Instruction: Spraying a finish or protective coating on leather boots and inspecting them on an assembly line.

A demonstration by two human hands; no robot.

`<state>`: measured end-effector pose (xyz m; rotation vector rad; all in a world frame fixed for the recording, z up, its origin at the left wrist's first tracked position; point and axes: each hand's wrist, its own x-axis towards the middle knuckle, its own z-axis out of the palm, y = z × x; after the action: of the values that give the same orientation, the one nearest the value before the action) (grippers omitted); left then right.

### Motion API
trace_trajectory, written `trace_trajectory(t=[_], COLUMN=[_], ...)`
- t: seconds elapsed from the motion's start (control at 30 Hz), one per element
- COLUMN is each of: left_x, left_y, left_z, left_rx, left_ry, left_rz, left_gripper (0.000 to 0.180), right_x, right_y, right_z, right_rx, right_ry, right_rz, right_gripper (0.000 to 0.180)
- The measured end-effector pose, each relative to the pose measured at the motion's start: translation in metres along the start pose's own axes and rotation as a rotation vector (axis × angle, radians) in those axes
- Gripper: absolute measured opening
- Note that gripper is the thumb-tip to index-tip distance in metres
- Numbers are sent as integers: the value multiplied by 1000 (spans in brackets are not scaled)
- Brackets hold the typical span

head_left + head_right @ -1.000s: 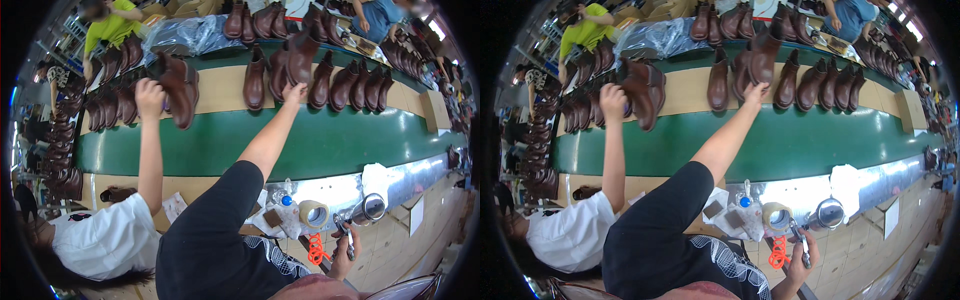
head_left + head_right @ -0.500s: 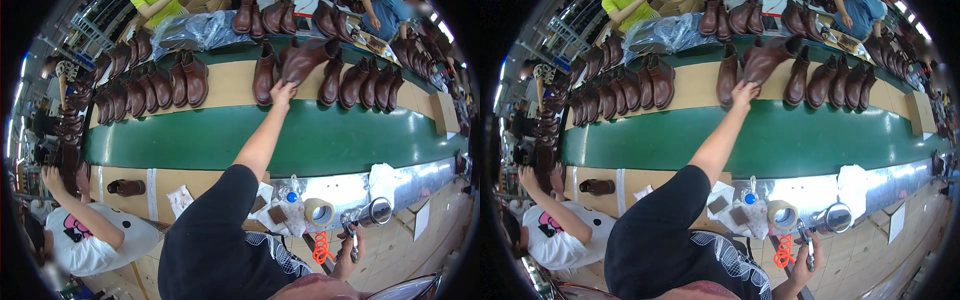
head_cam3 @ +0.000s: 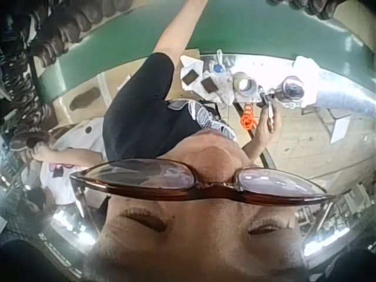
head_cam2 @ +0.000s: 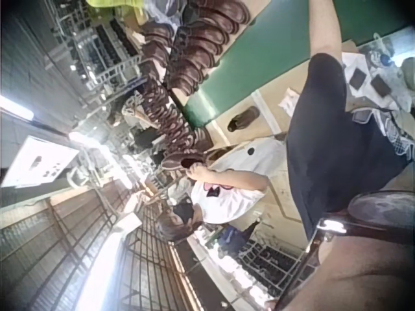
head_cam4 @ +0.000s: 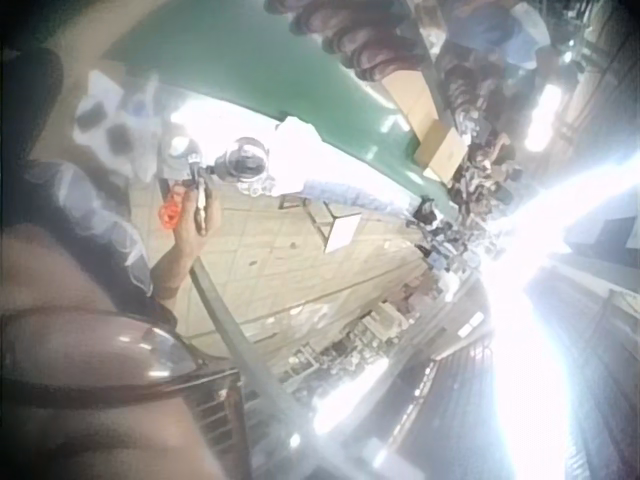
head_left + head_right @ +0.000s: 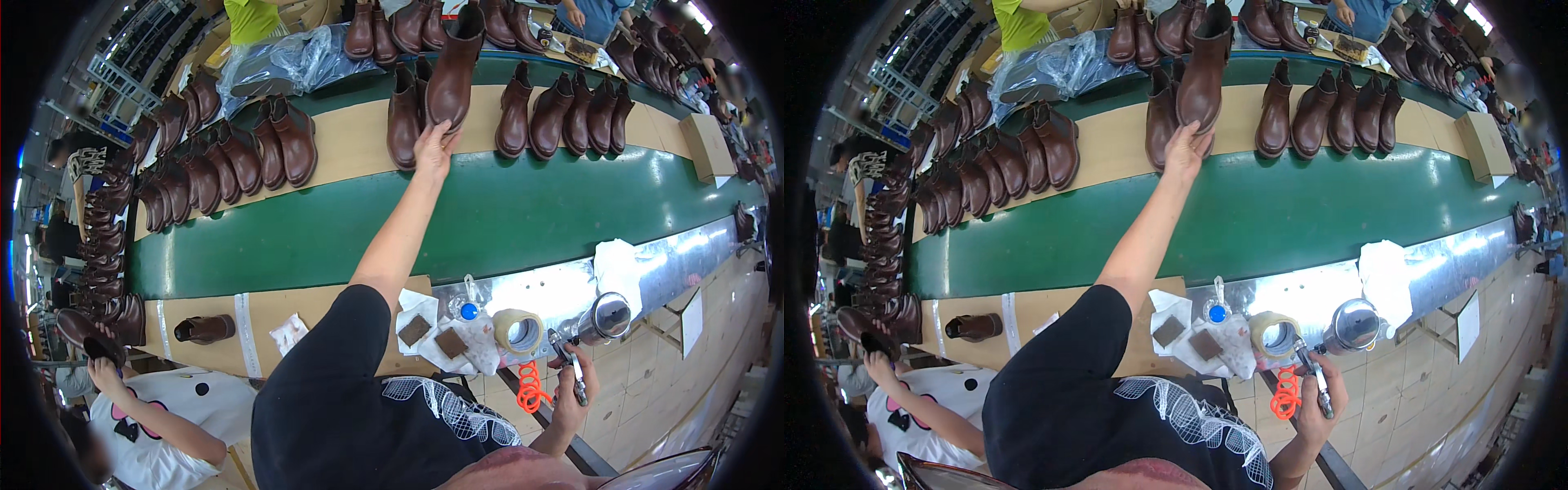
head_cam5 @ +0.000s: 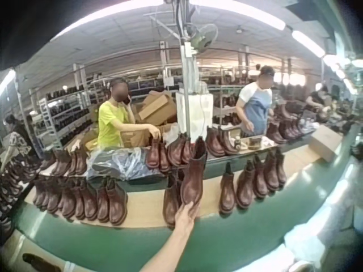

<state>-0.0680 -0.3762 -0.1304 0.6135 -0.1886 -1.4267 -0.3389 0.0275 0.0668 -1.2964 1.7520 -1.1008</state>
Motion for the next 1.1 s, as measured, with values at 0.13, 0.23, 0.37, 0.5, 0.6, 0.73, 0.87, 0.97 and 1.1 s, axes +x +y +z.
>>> trace_trajectory(t=[0.13,0.23,0.37,0.5,0.6,0.73,0.87,0.97,1.1], left_x=[34,58,59,33,30,37,44,58,80], left_y=[-68,-100,-119,-114,-81,-49,-46,-43,-34], left_z=[15,-1,-39,-33,-66,-75,-54,-45,-50], left_rx=[-68,26,314,424,469,325,243,177,353], left_ry=[77,435,507,388,470,591,681,683,518], left_rz=[-83,-250,-269,-407,-219,-198,-272,-402,-509], left_gripper=[33,39,47,68,77,77,80,83,69], right_x=[-1,-3,-6,-6,2,8,12,12,11], right_y=[2,0,-1,3,5,2,-3,2,5], right_z=[0,3,4,-1,2,5,8,8,10], right_rx=[-25,-31,-24,-35,-24,30,22,5,16], right_ry=[10,-14,1,45,21,-15,-30,-32,-20], right_rz=[0,-7,35,44,9,30,33,28,58], right_gripper=[30,30,30,30,30,30,30,30,30])
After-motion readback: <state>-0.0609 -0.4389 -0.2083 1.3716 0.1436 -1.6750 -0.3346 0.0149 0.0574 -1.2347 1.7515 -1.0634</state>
